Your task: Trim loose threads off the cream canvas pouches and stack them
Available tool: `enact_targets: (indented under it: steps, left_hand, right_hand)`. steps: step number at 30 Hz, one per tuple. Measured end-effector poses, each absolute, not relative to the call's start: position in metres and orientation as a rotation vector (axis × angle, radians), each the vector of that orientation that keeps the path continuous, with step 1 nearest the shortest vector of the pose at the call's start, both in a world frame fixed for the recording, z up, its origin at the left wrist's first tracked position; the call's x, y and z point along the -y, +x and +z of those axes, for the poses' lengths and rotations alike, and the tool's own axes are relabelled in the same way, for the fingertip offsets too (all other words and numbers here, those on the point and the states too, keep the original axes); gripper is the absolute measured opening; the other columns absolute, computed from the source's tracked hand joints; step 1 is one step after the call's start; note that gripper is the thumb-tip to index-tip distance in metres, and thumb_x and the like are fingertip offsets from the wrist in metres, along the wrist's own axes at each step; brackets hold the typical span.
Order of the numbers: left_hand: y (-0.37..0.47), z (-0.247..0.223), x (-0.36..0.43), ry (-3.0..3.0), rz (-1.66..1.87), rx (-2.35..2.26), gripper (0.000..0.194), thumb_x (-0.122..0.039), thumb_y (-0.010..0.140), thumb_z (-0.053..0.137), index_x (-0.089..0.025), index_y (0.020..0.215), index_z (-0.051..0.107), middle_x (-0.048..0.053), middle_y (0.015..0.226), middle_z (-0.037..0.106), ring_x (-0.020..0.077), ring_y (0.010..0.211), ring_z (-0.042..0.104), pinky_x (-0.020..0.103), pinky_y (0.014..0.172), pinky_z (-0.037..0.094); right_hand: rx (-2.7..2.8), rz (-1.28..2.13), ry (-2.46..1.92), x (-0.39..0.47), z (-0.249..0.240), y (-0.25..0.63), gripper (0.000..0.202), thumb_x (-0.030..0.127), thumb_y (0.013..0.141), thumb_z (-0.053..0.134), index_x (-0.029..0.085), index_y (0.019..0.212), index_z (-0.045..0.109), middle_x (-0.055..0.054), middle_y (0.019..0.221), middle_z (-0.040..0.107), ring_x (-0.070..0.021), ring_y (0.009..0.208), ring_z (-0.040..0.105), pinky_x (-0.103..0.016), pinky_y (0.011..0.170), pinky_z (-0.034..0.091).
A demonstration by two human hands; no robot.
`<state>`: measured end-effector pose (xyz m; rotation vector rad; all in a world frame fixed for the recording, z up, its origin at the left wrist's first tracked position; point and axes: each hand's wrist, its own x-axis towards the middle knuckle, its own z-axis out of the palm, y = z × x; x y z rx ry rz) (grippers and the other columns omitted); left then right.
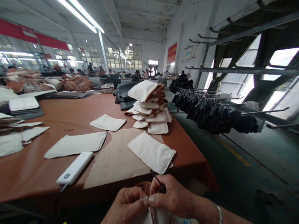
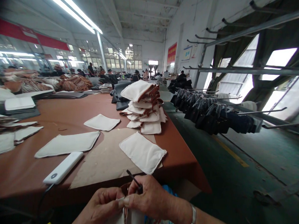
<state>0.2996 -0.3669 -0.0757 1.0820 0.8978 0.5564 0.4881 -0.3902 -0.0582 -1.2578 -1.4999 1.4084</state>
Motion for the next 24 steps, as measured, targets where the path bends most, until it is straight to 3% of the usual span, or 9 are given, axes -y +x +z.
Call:
enact_targets:
  steps: [4,8,13,17,20,24]
  left_hand:
    - [0.306,-0.066,0.367,1.287,0.528,-0.914,0.037,-0.044,0.07,0.076,-0.014,0.058,0.057,-0.004,0.057,0.049,0.0082,0.052,0.035,0.021,0.048,0.022]
    - [0.312,-0.06,0.367,1.403,0.547,-0.936,0.025,-0.033,0.075,0.067,-0.016,0.06,0.057,-0.004,0.059,0.047,0.0092,0.056,0.034,0.02,0.05,0.023]
    - [0.307,-0.056,0.367,1.32,0.51,-0.892,0.037,-0.046,0.071,0.076,-0.014,0.059,0.061,-0.002,0.062,0.052,0.0108,0.058,0.039,0.022,0.054,0.029]
    - [0.3,-0.058,0.37,1.137,0.6,-0.887,0.047,-0.059,0.072,0.074,-0.013,0.063,0.069,0.004,0.072,0.063,0.0156,0.065,0.049,0.024,0.06,0.038]
    - [0.299,-0.059,0.373,1.012,0.609,-1.043,0.057,-0.067,0.08,0.062,-0.013,0.064,0.069,0.002,0.062,0.059,0.0133,0.056,0.043,0.023,0.053,0.034]
    - [0.302,-0.056,0.373,1.035,0.489,-0.91,0.057,-0.068,0.079,0.064,-0.012,0.068,0.069,0.001,0.063,0.058,0.0103,0.053,0.038,0.022,0.052,0.031]
  right_hand:
    - [1.662,1.227,-1.436,0.389,-0.061,0.483,0.004,0.015,0.067,0.062,0.015,0.069,0.058,0.005,0.058,0.051,-0.0093,0.053,0.042,-0.019,0.047,0.029]
    - [1.801,0.967,-1.456,0.387,-0.067,0.482,0.007,0.009,0.064,0.056,0.016,0.065,0.056,0.005,0.056,0.051,-0.0091,0.052,0.044,-0.02,0.046,0.027]
    - [1.832,0.921,-1.216,0.391,-0.075,0.49,0.005,0.012,0.072,0.058,0.016,0.069,0.058,0.004,0.059,0.054,-0.0089,0.053,0.047,-0.019,0.049,0.032]
    - [1.971,0.621,-0.939,0.393,-0.087,0.496,0.008,0.019,0.081,0.053,0.016,0.078,0.06,0.0,0.067,0.058,-0.0123,0.059,0.052,-0.023,0.056,0.037]
    - [2.16,0.309,-0.769,0.394,-0.095,0.5,0.014,0.02,0.088,0.046,0.017,0.086,0.059,-0.003,0.072,0.062,-0.0162,0.065,0.054,-0.028,0.061,0.039]
    - [2.349,-0.028,-0.737,0.397,-0.095,0.507,0.021,0.02,0.095,0.041,0.015,0.097,0.061,-0.005,0.075,0.063,-0.0172,0.062,0.051,-0.03,0.057,0.036]
